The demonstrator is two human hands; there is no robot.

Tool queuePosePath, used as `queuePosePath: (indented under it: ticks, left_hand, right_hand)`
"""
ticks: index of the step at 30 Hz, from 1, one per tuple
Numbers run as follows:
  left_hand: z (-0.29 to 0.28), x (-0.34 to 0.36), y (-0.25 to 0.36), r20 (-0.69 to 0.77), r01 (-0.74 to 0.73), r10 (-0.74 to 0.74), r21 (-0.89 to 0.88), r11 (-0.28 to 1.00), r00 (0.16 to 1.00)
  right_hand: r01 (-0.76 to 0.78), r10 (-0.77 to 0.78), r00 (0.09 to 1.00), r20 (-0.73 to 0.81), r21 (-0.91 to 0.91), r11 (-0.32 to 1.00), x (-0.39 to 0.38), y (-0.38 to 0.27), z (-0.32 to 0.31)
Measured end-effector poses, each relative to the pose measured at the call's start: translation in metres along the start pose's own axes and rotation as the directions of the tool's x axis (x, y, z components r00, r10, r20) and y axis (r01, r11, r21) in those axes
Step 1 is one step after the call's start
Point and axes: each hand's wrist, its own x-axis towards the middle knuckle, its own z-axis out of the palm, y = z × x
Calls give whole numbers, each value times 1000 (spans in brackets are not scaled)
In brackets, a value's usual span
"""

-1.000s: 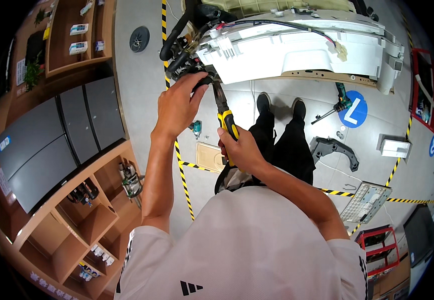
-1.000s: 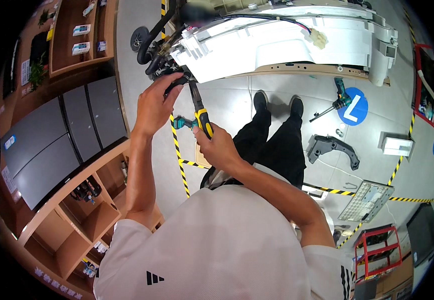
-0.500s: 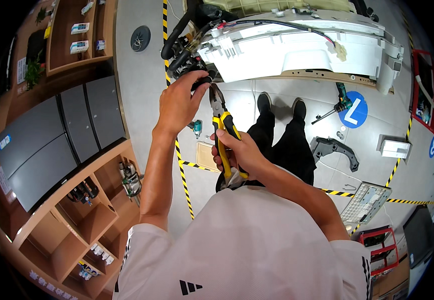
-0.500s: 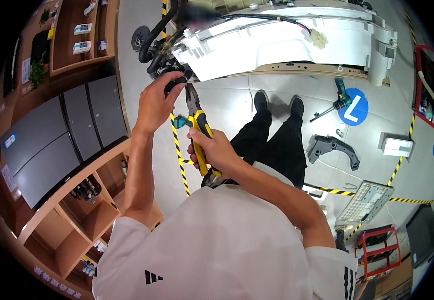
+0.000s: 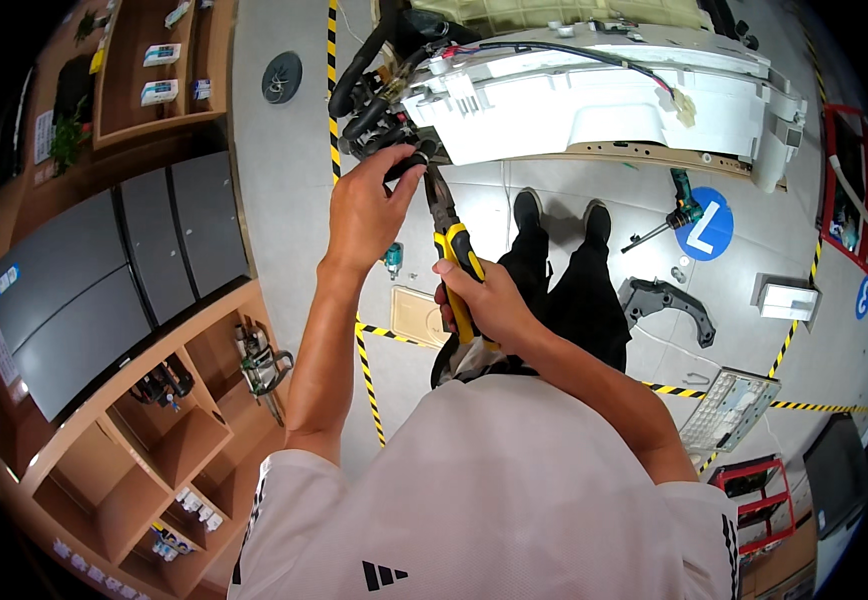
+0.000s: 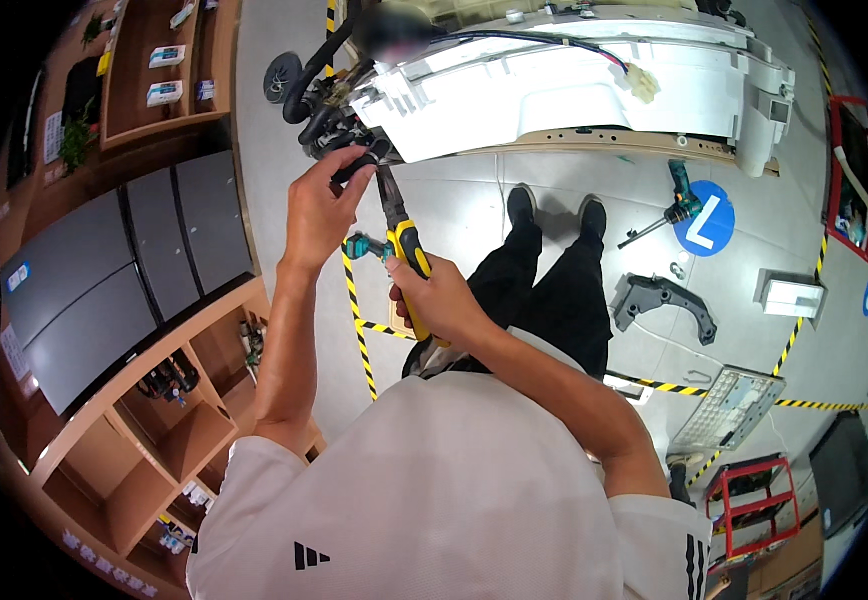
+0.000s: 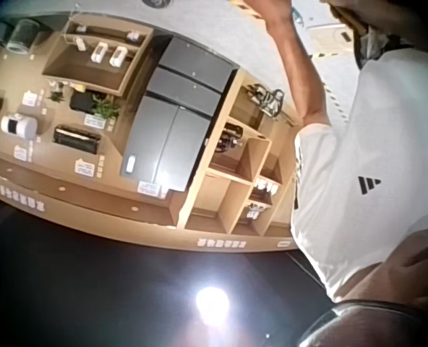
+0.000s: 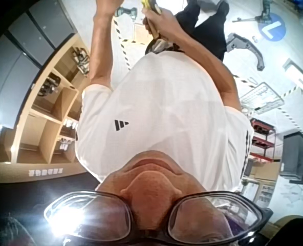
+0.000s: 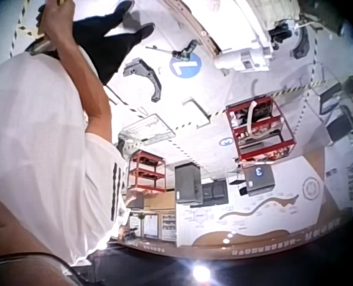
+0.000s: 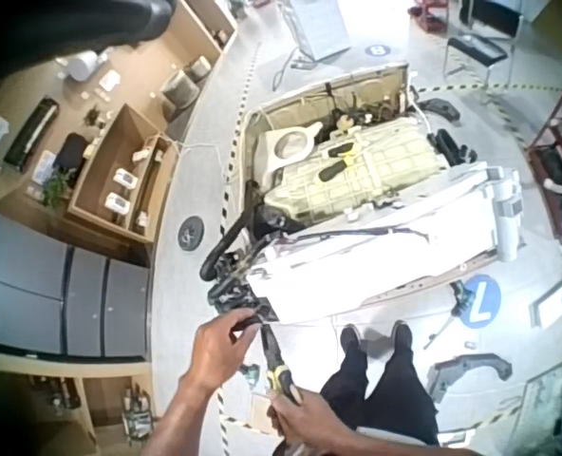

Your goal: The person works on the internal components of a disassembled washing machine, using a screwdriver and pliers to manipulate wires and plastic housings while another person assists by holding the assembly.

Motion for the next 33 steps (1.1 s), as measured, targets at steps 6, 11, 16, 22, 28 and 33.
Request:
queuePosePath:
  ticks: [6,11,16,22,28,33]
  left_hand:
    - [0,0,-1,15,4,-4,-2,1000,1000]
    - [-1,2,0,7,-35,34,95,995,999]
    - [-6,7,10,25,-39,34,247,968,999]
    - [-9,10,24,105,36,-77,348,937,991]
    - [-5,0,22,-116,19,-2,146,989,993]
    - [-1,-2,15,-290,-46,28,-57,997,956]
  right_hand:
    - [-9,10,999,47,-21,1000,-1,-1,-3]
    - [-11,17,997,76,-84,996,4,1,-8]
    - [-27,21,1000,-23,-350,936,1,0,-22]
    - [51,-130,985,-117,-520,853,-39,-9,-43]
    - [208,-283,956,-73,-511,834,-48,-35,-55]
    - [101,-142,989,-44,-503,859,-48,-58,-45]
